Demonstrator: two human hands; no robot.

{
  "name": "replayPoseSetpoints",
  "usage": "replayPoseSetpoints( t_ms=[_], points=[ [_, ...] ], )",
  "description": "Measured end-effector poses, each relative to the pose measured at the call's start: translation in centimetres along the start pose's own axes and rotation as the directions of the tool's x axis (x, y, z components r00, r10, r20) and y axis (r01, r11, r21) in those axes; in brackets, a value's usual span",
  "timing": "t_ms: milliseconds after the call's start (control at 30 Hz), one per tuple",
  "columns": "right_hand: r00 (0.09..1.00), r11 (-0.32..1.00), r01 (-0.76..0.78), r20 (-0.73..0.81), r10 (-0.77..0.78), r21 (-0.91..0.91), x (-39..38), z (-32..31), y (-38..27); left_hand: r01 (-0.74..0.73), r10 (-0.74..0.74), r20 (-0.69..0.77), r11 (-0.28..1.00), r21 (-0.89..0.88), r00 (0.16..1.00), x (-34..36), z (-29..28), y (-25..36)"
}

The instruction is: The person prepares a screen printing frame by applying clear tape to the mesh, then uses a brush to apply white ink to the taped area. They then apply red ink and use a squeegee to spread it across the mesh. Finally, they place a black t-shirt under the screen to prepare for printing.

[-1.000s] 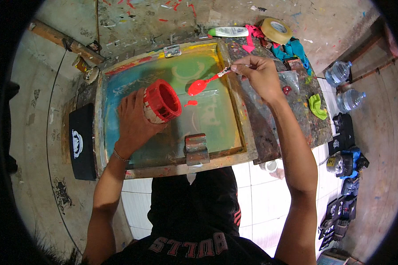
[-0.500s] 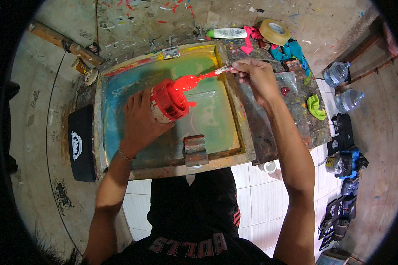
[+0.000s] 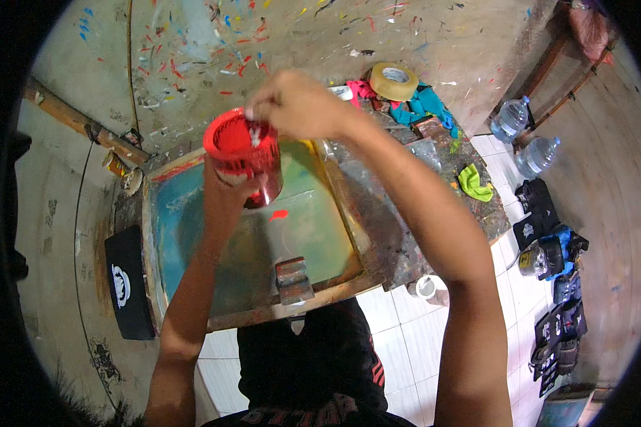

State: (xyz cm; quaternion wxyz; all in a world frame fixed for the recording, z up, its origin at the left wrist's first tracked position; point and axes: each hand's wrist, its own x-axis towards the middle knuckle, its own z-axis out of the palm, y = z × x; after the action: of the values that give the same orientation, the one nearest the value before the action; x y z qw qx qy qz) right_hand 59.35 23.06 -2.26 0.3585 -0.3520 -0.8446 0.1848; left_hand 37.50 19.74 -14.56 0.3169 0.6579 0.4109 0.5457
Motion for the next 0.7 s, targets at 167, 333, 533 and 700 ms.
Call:
replayPoseSetpoints(
  t_ms=[167,333,533,700],
  points=[
    [0.891,0.962,-0.266,-0.364,0.27,0.062,-4.6,-8.4,0.2,-0.002,0.008,0.016,0.932,-0.362,1.0,6.4,9.0,-1.9],
    [0.757,0.883,-0.463,-0.482,0.441,0.081,-13.4,-10.3,-0.1,0.049,-0.04,0.148,0.997,-0.058,0.988,10.4,19.2,-4.2],
    [0.723,0.818,-0.506,-0.383,0.575,0.272,-21.7,-6.6,-1.8,0.248,-0.264,0.131,0.96,0.126,0.955,11.2,25.7,-7.4],
    [0.836,0.823,-0.533,-0.025,0.548,0.196,-21.8,-0.4,-4.3,0.107,-0.13,0.193,0.986,0.124,0.973,10.7,25.3,-7.8]
  ],
)
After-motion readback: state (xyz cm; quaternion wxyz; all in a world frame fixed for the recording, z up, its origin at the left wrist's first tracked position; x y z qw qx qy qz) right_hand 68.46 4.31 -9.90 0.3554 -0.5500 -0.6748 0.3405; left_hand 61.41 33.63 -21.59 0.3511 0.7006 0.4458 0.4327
